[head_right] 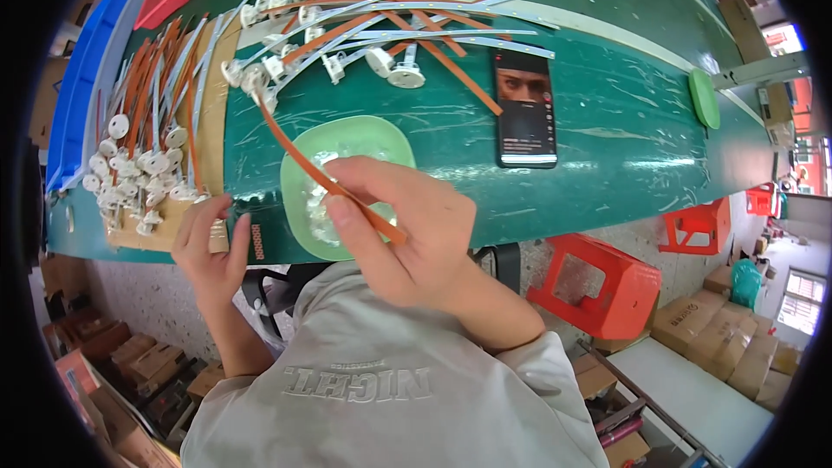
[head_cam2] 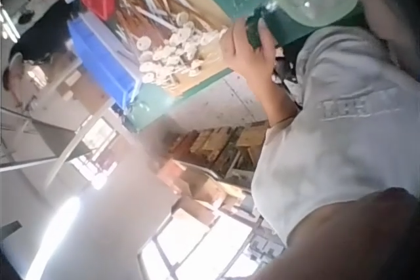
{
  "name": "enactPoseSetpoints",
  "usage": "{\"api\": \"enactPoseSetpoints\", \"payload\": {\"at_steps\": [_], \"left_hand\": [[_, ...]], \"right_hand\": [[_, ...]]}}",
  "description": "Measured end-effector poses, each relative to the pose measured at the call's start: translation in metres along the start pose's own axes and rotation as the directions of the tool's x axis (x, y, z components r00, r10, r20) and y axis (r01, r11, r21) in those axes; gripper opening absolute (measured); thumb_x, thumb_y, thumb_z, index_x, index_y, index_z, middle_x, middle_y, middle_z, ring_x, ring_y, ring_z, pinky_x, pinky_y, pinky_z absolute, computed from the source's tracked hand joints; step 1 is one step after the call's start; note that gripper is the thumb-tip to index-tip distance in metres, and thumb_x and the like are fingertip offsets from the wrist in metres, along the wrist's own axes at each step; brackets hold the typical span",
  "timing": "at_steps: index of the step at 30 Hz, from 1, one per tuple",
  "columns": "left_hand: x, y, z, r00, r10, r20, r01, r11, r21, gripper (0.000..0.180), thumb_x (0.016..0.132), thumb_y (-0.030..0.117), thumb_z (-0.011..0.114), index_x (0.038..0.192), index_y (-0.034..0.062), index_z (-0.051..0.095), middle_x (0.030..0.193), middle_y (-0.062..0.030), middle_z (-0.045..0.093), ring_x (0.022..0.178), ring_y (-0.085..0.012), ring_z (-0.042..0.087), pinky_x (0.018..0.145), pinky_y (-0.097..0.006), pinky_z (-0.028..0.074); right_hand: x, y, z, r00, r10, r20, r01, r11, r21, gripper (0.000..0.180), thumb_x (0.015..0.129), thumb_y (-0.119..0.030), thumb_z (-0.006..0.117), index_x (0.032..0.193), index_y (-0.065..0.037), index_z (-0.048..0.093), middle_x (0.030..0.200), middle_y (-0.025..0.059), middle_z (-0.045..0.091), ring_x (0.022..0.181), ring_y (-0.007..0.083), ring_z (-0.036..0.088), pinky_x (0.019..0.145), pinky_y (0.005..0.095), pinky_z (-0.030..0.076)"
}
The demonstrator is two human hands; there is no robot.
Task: Manually assembling LED light strips by attaching plastic circular bases and small connectors.
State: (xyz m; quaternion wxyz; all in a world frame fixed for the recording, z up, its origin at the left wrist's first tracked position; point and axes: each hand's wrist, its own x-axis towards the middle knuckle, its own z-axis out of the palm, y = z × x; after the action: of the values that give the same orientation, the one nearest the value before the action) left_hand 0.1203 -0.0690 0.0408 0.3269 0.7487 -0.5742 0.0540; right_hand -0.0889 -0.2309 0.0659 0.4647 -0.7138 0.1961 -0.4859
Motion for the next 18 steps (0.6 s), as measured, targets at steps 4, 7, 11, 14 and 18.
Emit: {"api": "enactPoseSetpoints", "payload": {"at_steps": [4,7,11,14,18], "left_hand": [[0.000,-0.001,0.004,0.993,-0.041,-0.110,0.042,0.999,0.010,0.036,0.076,-0.002,0.075,0.111,-0.0046,0.066,0.104,-0.0170,0.067,0.082,-0.0241,0.064,0.077,-0.034,0.053],[0.006,0.002,0.006,0.993,-0.022,-0.112,0.020,1.000,-0.014,0.034,0.077,-0.002,0.074,0.110,-0.0044,0.066,0.109,-0.0173,0.067,0.085,-0.0248,0.064,0.078,-0.034,0.053],[0.007,0.003,0.008,0.995,0.062,-0.079,-0.061,0.998,0.013,0.033,0.077,-0.001,0.074,0.109,-0.0037,0.066,0.113,-0.0182,0.066,0.091,-0.0267,0.066,0.080,-0.035,0.054],[0.006,0.005,0.007,0.995,0.064,-0.072,-0.063,0.998,0.012,0.032,0.077,-0.001,0.074,0.108,-0.0034,0.067,0.113,-0.0184,0.066,0.093,-0.0276,0.067,0.080,-0.035,0.055],[0.004,0.003,0.009,0.997,0.047,-0.067,-0.046,0.999,0.016,0.031,0.078,0.001,0.075,0.107,-0.0031,0.067,0.112,-0.0183,0.067,0.094,-0.0288,0.067,0.080,-0.035,0.055]], "right_hand": [[0.005,0.000,-0.007,0.985,-0.137,0.105,0.128,0.988,0.087,0.016,0.083,0.009,0.062,0.099,0.007,0.065,0.079,0.0148,0.071,0.065,0.0217,0.069,0.061,0.0298,0.055],[0.003,0.003,-0.006,0.962,-0.242,0.126,0.230,0.968,0.100,0.022,0.078,0.010,0.068,0.100,0.006,0.067,0.081,0.0141,0.072,0.065,0.0243,0.070,0.062,0.0314,0.056],[-0.007,0.007,0.000,0.935,-0.312,0.170,0.297,0.949,0.110,0.030,0.071,0.010,0.076,0.100,0.004,0.068,0.083,0.0137,0.073,0.066,0.0262,0.070,0.061,0.0323,0.057],[-0.012,0.004,0.002,0.944,-0.304,0.127,0.282,0.944,0.170,0.026,0.073,0.008,0.076,0.097,0.004,0.069,0.081,0.0130,0.070,0.064,0.0257,0.068,0.057,0.0312,0.055],[-0.017,0.007,0.004,0.932,-0.347,0.104,0.318,0.921,0.226,0.029,0.071,0.007,0.076,0.099,0.005,0.068,0.083,0.0144,0.069,0.066,0.0267,0.068,0.057,0.0317,0.055]]}}
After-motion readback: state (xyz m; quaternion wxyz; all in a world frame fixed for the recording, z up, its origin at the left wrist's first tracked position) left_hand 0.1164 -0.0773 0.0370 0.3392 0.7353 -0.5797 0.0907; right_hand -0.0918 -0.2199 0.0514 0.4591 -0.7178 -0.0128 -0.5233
